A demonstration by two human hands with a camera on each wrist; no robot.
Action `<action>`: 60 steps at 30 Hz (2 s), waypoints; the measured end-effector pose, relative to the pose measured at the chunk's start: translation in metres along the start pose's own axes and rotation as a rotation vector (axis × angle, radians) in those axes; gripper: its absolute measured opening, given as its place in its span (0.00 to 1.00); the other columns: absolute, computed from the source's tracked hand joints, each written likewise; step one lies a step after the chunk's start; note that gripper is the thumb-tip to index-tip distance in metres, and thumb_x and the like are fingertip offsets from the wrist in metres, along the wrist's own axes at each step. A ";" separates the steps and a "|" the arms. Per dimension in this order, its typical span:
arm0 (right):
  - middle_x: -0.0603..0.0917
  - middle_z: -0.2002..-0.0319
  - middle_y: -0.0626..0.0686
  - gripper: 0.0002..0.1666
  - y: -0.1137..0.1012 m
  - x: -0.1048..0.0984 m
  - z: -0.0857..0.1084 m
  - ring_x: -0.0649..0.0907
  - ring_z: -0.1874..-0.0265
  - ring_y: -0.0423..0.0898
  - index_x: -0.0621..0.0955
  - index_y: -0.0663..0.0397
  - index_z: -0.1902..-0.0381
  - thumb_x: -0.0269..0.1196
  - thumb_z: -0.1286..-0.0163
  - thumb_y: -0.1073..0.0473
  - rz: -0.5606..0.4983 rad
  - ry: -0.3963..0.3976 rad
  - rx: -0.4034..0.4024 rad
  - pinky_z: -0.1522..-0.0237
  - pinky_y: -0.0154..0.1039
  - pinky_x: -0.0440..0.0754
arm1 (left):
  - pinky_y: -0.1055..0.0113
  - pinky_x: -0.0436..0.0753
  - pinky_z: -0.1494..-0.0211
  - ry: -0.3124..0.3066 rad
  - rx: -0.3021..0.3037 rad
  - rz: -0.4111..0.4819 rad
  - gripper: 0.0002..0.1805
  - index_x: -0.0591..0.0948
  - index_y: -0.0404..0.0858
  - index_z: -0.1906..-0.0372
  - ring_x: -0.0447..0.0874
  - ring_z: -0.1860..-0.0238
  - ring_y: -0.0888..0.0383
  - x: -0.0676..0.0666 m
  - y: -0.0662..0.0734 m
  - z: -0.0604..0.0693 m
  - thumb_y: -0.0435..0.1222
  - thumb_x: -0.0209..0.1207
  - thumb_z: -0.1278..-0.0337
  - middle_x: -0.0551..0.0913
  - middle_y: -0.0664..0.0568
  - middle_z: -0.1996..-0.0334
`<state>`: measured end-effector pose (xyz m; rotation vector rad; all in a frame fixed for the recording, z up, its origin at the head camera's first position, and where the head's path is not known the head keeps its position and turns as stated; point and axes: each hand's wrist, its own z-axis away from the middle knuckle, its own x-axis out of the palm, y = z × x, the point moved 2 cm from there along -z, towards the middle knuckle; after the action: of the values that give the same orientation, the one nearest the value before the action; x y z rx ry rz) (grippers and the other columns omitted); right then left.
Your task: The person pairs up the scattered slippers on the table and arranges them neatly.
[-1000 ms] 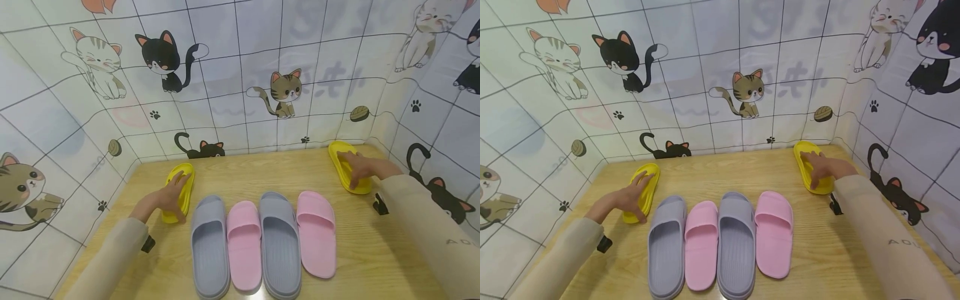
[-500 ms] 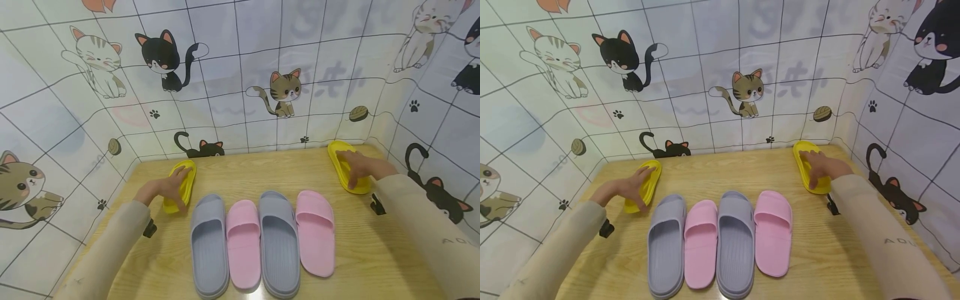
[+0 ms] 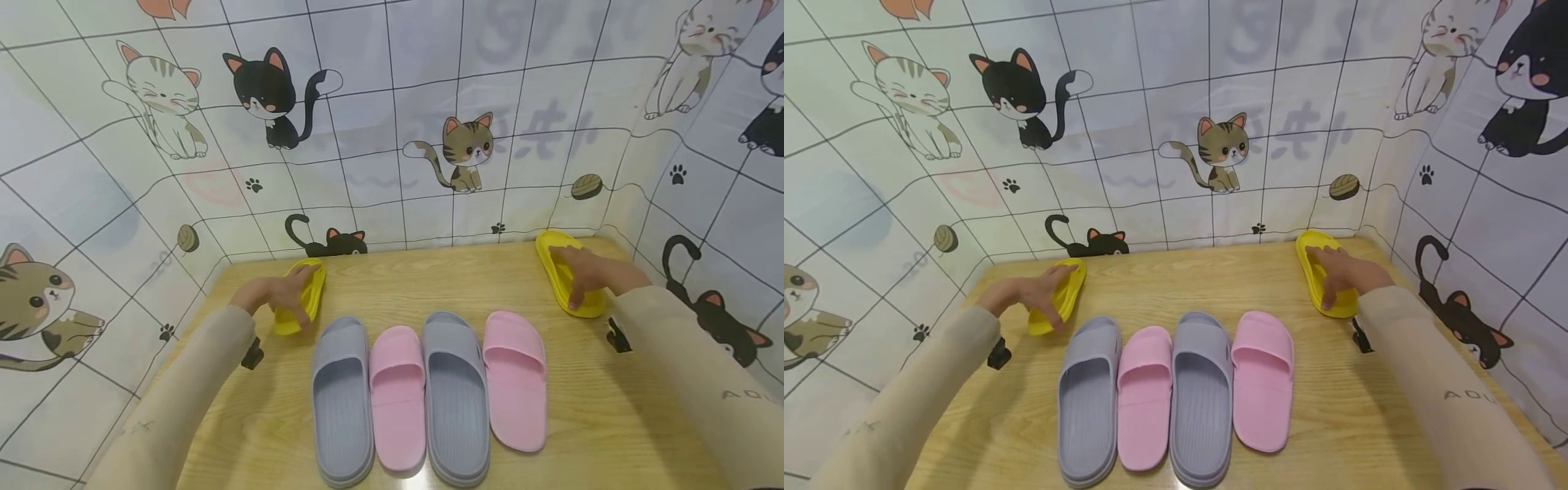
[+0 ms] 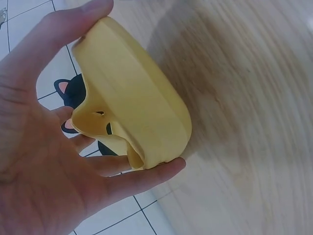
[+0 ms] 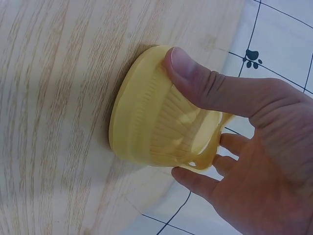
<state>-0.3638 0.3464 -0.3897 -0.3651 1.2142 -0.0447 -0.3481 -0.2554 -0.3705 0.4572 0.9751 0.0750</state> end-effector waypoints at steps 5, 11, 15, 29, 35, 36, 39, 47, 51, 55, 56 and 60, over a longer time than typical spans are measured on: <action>0.46 0.23 0.80 0.76 0.000 -0.001 0.002 0.45 0.26 0.83 0.49 0.66 0.19 0.84 0.58 0.63 0.007 0.002 0.006 0.31 0.82 0.47 | 0.30 0.82 0.43 -0.020 -0.017 0.025 0.76 0.33 0.49 0.16 0.46 0.21 0.25 -0.005 0.008 -0.005 0.41 0.80 0.59 0.28 0.38 0.17; 0.45 0.23 0.80 0.75 0.002 -0.002 0.001 0.44 0.25 0.82 0.50 0.64 0.19 0.83 0.57 0.63 0.005 -0.004 0.011 0.31 0.83 0.46 | 0.33 0.82 0.41 -0.025 -0.039 0.032 0.75 0.33 0.52 0.16 0.48 0.21 0.28 -0.010 0.015 -0.010 0.42 0.79 0.57 0.30 0.39 0.16; 0.43 0.22 0.79 0.76 0.004 -0.002 0.001 0.43 0.25 0.81 0.49 0.61 0.18 0.84 0.57 0.61 0.006 -0.009 0.043 0.32 0.84 0.47 | 0.35 0.83 0.41 -0.029 -0.055 0.023 0.75 0.34 0.55 0.16 0.54 0.22 0.28 -0.008 0.022 -0.016 0.44 0.80 0.58 0.29 0.39 0.16; 0.42 0.23 0.81 0.79 0.003 0.001 0.005 0.43 0.26 0.83 0.48 0.62 0.19 0.85 0.59 0.61 0.019 -0.002 0.072 0.33 0.84 0.50 | 0.37 0.83 0.40 -0.055 -0.060 0.014 0.73 0.35 0.56 0.16 0.58 0.23 0.30 -0.003 0.048 -0.030 0.47 0.79 0.56 0.34 0.41 0.15; 0.43 0.23 0.80 0.78 0.002 0.000 0.005 0.44 0.25 0.82 0.48 0.61 0.19 0.85 0.59 0.62 0.027 0.004 0.082 0.33 0.84 0.50 | 0.37 0.84 0.42 -0.042 -0.057 -0.019 0.73 0.36 0.56 0.16 0.58 0.23 0.30 -0.003 0.059 -0.035 0.50 0.78 0.56 0.34 0.42 0.15; 0.43 0.23 0.80 0.78 0.001 0.000 0.005 0.44 0.25 0.82 0.48 0.61 0.19 0.84 0.58 0.62 0.027 0.003 0.079 0.33 0.84 0.50 | 0.37 0.84 0.42 -0.043 -0.057 -0.021 0.73 0.36 0.57 0.16 0.57 0.22 0.30 -0.003 0.060 -0.036 0.50 0.79 0.56 0.34 0.42 0.15; 0.43 0.23 0.80 0.78 -0.001 0.000 0.005 0.44 0.25 0.81 0.48 0.61 0.18 0.85 0.58 0.61 0.024 -0.004 0.067 0.32 0.83 0.49 | 0.36 0.84 0.41 -0.055 -0.050 -0.016 0.75 0.34 0.57 0.16 0.55 0.21 0.30 0.000 0.063 -0.038 0.49 0.79 0.57 0.32 0.43 0.15; 0.42 0.23 0.80 0.78 -0.004 -0.001 0.001 0.44 0.25 0.81 0.47 0.60 0.18 0.85 0.58 0.61 0.033 0.000 0.077 0.32 0.83 0.49 | 0.39 0.86 0.44 -0.034 -0.036 -0.047 0.73 0.36 0.55 0.15 0.56 0.21 0.33 0.002 0.076 -0.041 0.50 0.78 0.56 0.31 0.45 0.15; 0.43 0.23 0.80 0.78 -0.006 -0.003 0.002 0.44 0.25 0.80 0.47 0.61 0.18 0.85 0.58 0.61 0.039 0.004 0.069 0.32 0.83 0.49 | 0.42 0.87 0.45 -0.036 -0.029 -0.072 0.72 0.36 0.55 0.15 0.57 0.22 0.34 0.004 0.085 -0.042 0.50 0.77 0.55 0.31 0.45 0.15; 0.42 0.23 0.81 0.79 -0.007 -0.003 0.003 0.45 0.25 0.80 0.47 0.62 0.19 0.85 0.59 0.61 0.031 0.000 0.064 0.31 0.82 0.51 | 0.44 0.88 0.45 -0.041 -0.032 -0.097 0.72 0.36 0.55 0.15 0.57 0.22 0.34 0.007 0.091 -0.045 0.52 0.77 0.55 0.30 0.45 0.15; 0.42 0.23 0.81 0.79 -0.007 -0.003 0.003 0.45 0.25 0.81 0.47 0.62 0.19 0.85 0.59 0.61 0.029 -0.001 0.060 0.31 0.82 0.51 | 0.44 0.88 0.45 -0.040 -0.035 -0.099 0.72 0.35 0.56 0.15 0.57 0.22 0.34 0.008 0.092 -0.047 0.52 0.77 0.55 0.30 0.45 0.15; 0.43 0.24 0.81 0.80 -0.007 -0.004 0.002 0.45 0.25 0.81 0.47 0.62 0.19 0.86 0.60 0.61 0.028 0.004 0.060 0.31 0.82 0.52 | 0.42 0.87 0.43 -0.034 -0.039 -0.098 0.74 0.35 0.57 0.15 0.56 0.21 0.36 0.011 0.098 -0.051 0.52 0.78 0.57 0.29 0.46 0.15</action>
<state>-0.3621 0.3411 -0.3833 -0.2955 1.2192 -0.0573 -0.3695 -0.1465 -0.3628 0.3728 0.9593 -0.0019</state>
